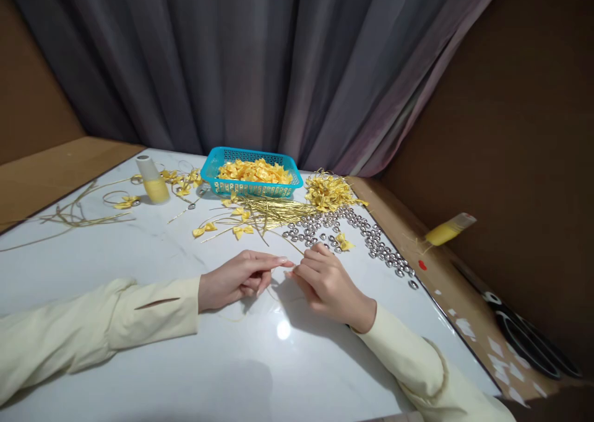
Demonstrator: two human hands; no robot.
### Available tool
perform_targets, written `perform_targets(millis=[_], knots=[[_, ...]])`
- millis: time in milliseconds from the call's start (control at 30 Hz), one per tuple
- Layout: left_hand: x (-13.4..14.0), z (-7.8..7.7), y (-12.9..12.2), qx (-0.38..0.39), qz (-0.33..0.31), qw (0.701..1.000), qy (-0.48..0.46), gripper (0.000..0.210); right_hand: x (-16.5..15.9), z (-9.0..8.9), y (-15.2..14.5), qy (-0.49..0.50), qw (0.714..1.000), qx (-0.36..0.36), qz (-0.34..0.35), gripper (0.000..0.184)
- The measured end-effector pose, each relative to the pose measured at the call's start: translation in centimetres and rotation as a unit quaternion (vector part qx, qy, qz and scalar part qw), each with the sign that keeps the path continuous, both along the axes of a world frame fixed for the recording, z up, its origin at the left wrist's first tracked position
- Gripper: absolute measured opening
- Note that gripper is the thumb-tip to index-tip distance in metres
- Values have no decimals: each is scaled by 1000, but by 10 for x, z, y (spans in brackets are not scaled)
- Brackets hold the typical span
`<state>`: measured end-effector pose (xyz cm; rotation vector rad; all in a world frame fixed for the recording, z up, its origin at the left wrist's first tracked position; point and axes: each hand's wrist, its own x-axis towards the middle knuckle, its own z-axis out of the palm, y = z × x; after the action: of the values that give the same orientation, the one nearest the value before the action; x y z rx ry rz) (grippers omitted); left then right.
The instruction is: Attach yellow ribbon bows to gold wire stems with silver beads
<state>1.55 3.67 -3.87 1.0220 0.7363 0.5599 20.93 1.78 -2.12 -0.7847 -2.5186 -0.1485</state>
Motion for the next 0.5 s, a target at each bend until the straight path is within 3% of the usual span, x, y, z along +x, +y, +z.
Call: perform_targets(millis=[333,400,500], knots=[[3,1,-15,194,-21,975,102,30,-3,1,-2,-16,998,-67,-13,22],[3,0,-15,193,-27,976,96,29,-2,1,-1,-21,997,-80,-11,21],[1,0,-10,131,-22,989,60,29,2,3,1,-17,995,-97,-17,24]])
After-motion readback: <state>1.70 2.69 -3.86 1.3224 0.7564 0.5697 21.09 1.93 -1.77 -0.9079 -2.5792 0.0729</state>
